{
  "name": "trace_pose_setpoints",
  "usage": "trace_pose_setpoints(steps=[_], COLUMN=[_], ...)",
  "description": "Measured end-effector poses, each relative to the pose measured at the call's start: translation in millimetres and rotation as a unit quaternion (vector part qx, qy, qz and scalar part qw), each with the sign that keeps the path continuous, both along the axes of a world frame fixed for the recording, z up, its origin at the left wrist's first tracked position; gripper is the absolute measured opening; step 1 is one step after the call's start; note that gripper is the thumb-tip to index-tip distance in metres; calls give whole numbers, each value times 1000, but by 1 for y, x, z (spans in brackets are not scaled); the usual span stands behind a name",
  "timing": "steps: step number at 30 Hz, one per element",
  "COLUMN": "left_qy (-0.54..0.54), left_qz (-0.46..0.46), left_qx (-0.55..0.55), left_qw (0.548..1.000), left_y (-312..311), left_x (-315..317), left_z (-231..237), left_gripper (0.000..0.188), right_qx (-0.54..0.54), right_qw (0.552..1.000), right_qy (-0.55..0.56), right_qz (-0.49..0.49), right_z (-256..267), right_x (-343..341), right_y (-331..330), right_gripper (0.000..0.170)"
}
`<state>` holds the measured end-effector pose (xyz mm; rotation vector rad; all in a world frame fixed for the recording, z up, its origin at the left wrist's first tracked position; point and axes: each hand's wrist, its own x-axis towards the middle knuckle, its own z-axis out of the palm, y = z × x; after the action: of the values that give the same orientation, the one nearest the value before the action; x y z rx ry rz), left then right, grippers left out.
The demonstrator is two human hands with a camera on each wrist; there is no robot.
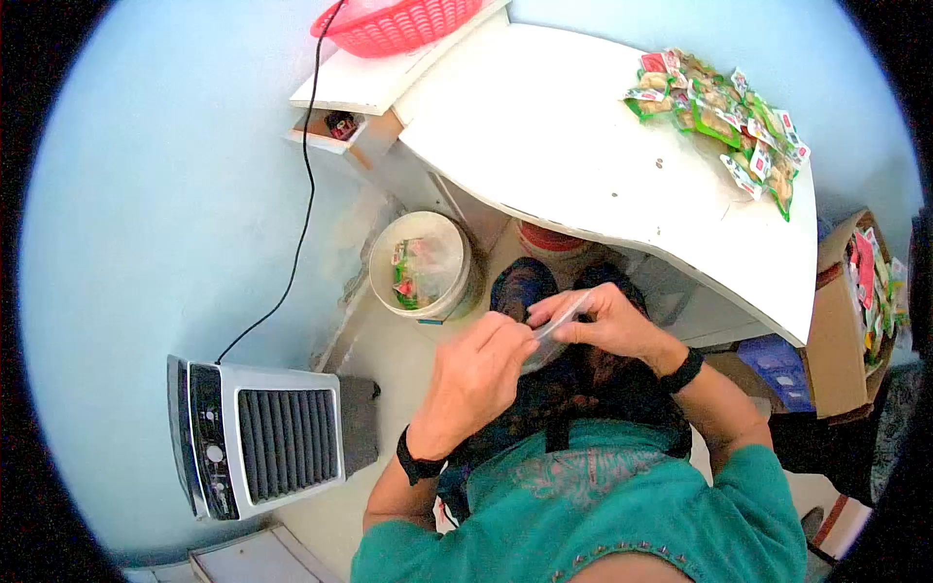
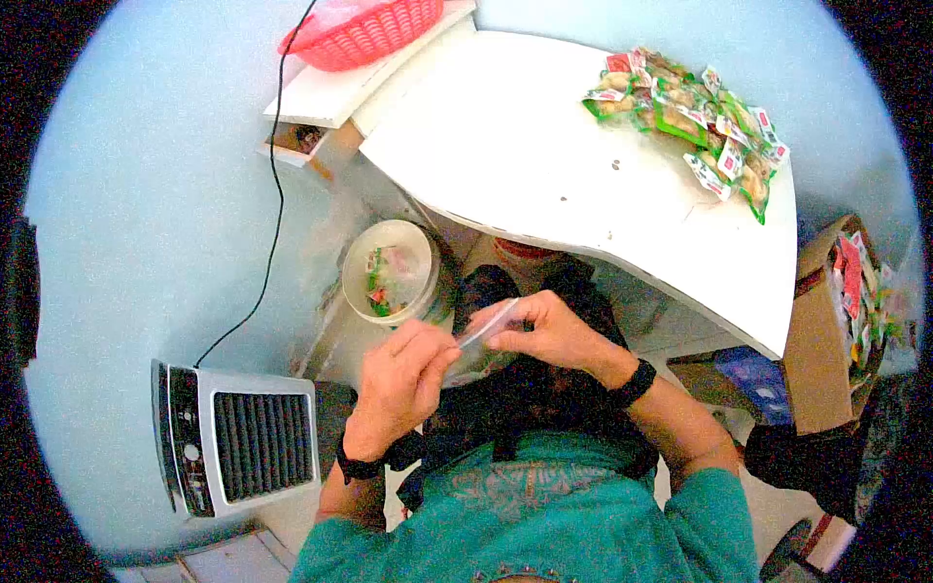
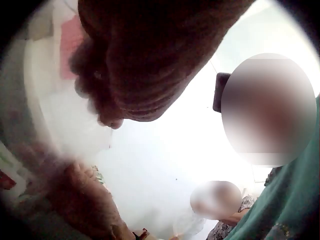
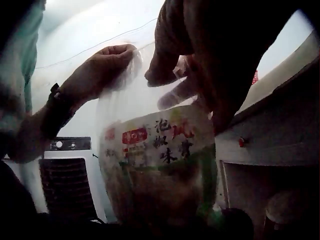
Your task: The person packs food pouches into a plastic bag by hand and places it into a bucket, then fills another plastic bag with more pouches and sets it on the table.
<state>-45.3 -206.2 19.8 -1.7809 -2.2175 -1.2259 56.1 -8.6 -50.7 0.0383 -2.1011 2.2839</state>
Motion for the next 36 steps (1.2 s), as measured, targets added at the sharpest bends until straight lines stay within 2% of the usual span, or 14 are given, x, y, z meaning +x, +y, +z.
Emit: trace_pose_setpoints(steps=[3,6,9,11,12,13,16,19,23,27,30,33,34,36], left_qy=[-54,-111,-174,-239,-256,-266,-225,-197,-152,-168,-205,-271,-299,-372], left_qz=[26,32,36,38,28,21,2,-20,-32,-27,-16,-10,-8,-13], left_qx=[-17,-2,-26,-57,-49,-37,-41,-41,-50,-67,-98,-135,-155,-180], left_qw=[998,993,984,969,965,963,974,979,987,983,974,953,941,911], left_y=[-11,-19,-23,-23,-20,-17,-18,-23,-30,-37,-41,-34,-29,-22], left_x=[0,1,-6,-13,-15,-21,-23,-18,-12,-10,-25,-50,-59,-70], left_z=[-1,-7,-8,-17,-23,-26,-13,-1,9,3,-11,-34,-43,-65], left_gripper=[8,8,8,6,6,8,6,6,6,7,8,11,12,16], right_qx=[43,46,104,50,-18,-81,-90,36,127,122,86,144,128,136], right_qw=[999,998,993,995,996,993,995,997,989,988,981,980,982,981], right_qy=[15,-37,-22,-68,-80,-84,-46,-19,-26,19,-116,33,-8,13], right_qz=[18,32,43,49,41,31,23,60,76,93,133,134,135,139], right_z=[-12,1,5,2,-1,-3,-2,-10,-29,-36,-27,-36,-34,-41], right_x=[-4,3,8,11,13,13,16,15,8,3,9,7,9,9], right_y=[-7,-9,-10,-14,-18,-21,-23,-22,-23,-28,-29,-28,-29,-30], right_gripper=[19,19,22,21,21,26,45,61,44,29,27,25,25,26])
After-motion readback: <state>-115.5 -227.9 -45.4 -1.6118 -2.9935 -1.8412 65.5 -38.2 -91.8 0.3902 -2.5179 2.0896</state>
